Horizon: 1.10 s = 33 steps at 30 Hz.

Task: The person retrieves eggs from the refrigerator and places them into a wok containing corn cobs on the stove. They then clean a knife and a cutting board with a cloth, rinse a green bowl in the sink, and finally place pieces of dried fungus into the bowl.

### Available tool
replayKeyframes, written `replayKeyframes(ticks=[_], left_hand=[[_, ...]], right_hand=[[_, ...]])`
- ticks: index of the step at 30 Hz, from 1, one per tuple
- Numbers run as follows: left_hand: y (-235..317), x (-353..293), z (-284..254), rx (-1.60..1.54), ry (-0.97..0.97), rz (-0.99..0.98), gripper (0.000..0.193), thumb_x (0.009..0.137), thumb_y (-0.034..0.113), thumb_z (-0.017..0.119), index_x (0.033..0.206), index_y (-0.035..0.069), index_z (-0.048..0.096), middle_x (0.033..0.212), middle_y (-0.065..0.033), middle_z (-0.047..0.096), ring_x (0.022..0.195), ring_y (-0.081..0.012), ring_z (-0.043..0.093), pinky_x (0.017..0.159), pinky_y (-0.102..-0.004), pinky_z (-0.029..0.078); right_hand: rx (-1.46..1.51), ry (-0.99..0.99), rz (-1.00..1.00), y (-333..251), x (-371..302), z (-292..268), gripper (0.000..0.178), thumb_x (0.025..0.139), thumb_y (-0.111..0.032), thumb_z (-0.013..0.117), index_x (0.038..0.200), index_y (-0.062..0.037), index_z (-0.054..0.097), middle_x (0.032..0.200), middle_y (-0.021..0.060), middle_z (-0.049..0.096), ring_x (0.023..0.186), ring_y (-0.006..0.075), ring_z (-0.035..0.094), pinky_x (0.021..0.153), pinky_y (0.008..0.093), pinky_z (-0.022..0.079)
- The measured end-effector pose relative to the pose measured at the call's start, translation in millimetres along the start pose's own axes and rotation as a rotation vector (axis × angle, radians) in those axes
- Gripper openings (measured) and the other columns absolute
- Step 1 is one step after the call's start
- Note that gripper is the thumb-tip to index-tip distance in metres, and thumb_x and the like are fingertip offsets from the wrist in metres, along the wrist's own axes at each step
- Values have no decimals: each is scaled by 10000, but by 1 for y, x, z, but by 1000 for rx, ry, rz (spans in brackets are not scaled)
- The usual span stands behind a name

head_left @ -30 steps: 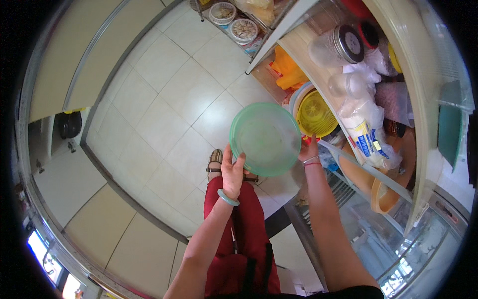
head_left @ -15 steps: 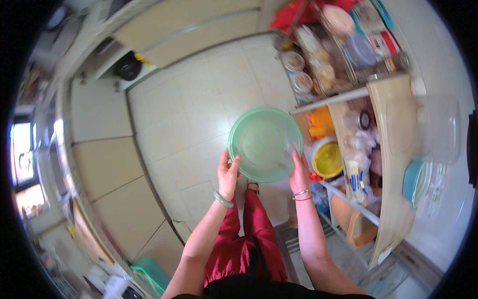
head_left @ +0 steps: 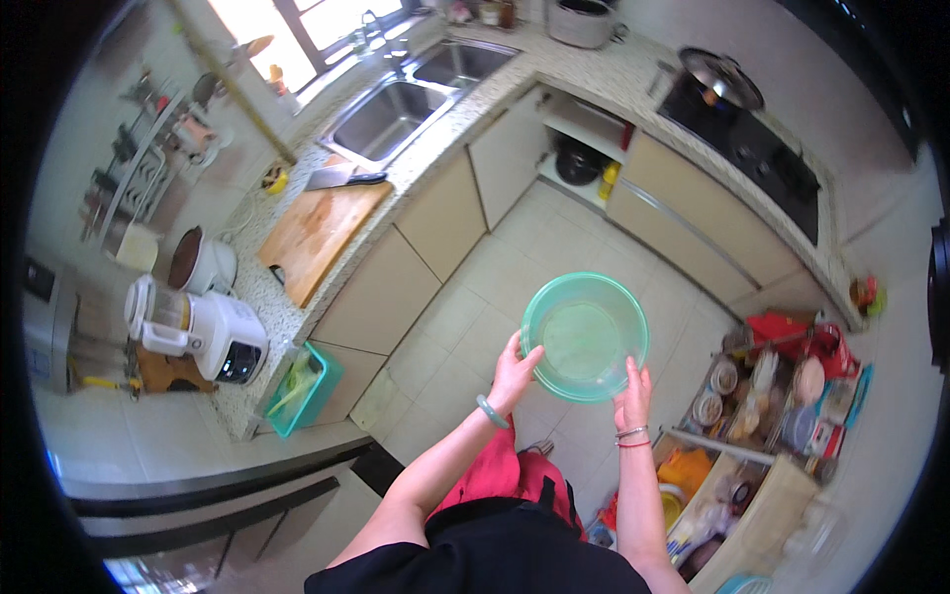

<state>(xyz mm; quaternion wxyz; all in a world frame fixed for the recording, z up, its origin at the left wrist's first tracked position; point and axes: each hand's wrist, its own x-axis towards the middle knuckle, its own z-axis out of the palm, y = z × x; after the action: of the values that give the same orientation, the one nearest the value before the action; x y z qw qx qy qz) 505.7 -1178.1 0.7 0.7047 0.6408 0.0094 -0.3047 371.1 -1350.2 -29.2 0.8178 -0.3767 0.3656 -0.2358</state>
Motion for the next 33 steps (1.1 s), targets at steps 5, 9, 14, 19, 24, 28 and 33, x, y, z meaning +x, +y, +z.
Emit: replayKeyframes(ticks=[5,9,14,19,24,28,33], left_hand=[[47,30,-58,-96,118,63,436,920,167,591,1317,57,448,1152,-63,572,954,-123,582,682,-253,515],[111,61,-97,-149,195,116,426,924,192,596,1306,55,466,1143,-53,584,993,-126,575,736,-277,519],[128,146,-167,-188,227,295,417,924,192,591,1299,46,483,1097,-45,603,943,-127,597,703,-298,557],[191,173,-236,-329,332,220,373,935,124,549,1292,46,469,1150,-58,593,966,-137,618,730,-298,576],[213,195,-299,-359,490,264,326,937,144,549,1242,45,493,1129,-48,599,948,-136,624,718,-300,580],[225,212,-326,-395,615,284,308,934,180,569,1208,59,499,1099,-47,601,929,-133,626,683,-286,581],[244,240,-342,-430,778,280,333,935,214,580,1217,57,497,1111,-55,605,913,-124,630,659,-266,577]], right_hand=[[-114,-166,89,-15,35,112,346,950,-211,561,1245,-42,497,1134,47,569,988,164,592,766,353,561],[-226,-254,97,-13,81,188,351,943,-223,569,1229,-35,495,1131,56,563,999,171,592,758,364,571],[-292,-331,88,4,133,295,347,939,-239,572,1206,-31,494,1155,67,548,1012,174,586,771,364,568],[-343,-515,91,22,161,408,457,946,-312,552,1315,-59,461,1269,48,516,1127,173,525,830,388,536],[-446,-631,185,56,188,504,464,943,-309,561,1333,-75,473,1210,37,566,1081,126,548,794,332,534],[-520,-776,249,91,223,553,457,941,-279,567,1342,-82,471,1212,35,559,1073,153,564,809,350,539],[-595,-895,358,101,260,614,447,934,-263,581,1327,-74,483,1201,37,565,1034,132,579,737,318,570]])
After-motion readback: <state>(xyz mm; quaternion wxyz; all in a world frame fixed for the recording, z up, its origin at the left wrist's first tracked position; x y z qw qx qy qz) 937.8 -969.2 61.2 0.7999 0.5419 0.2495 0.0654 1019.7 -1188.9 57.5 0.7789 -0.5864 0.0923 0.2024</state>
